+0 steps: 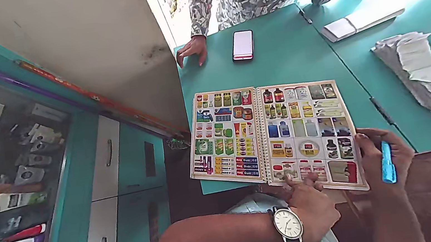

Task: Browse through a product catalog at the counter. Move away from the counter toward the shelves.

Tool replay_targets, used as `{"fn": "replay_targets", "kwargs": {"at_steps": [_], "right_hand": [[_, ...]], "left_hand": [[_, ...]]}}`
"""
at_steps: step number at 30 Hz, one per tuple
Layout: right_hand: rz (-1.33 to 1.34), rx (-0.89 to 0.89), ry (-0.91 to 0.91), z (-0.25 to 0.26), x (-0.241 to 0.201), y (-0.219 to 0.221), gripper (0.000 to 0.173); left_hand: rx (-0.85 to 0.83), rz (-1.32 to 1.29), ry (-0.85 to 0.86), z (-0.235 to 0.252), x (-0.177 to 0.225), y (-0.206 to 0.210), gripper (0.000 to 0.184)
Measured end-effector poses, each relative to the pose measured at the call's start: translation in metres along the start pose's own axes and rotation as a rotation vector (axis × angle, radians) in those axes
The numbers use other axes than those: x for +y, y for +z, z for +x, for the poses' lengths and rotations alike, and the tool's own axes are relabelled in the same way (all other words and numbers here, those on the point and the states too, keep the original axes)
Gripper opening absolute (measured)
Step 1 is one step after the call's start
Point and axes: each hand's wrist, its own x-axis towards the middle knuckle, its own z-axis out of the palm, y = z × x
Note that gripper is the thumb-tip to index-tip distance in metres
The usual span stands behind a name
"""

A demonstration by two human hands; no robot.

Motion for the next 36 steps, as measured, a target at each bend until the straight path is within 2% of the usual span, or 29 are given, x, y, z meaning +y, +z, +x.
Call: {"fn": "replay_targets", "kwargs": {"at_steps": [20,24,36], "right_hand": [[-0.013,0.0,0.018,-0.0002,-0.0051,0.0015,0.018],[0.007,-0.006,-0.009,0.0004,0.0012,-0.0004,0.018],[-0.016,0.001,-0.022,-0.0004,-0.0005,0.0007,0.018]], "left_hand": [[0.019,-0.023,-0.003,-0.0003,-0.0017,0.0051,0.028],[0.007,0.014,-0.013,0.0001,-0.0009,0.0059,0.035],[0.042,-0.038,-0.026,0.0006,-0.0012,0.0085,0.031]]}}
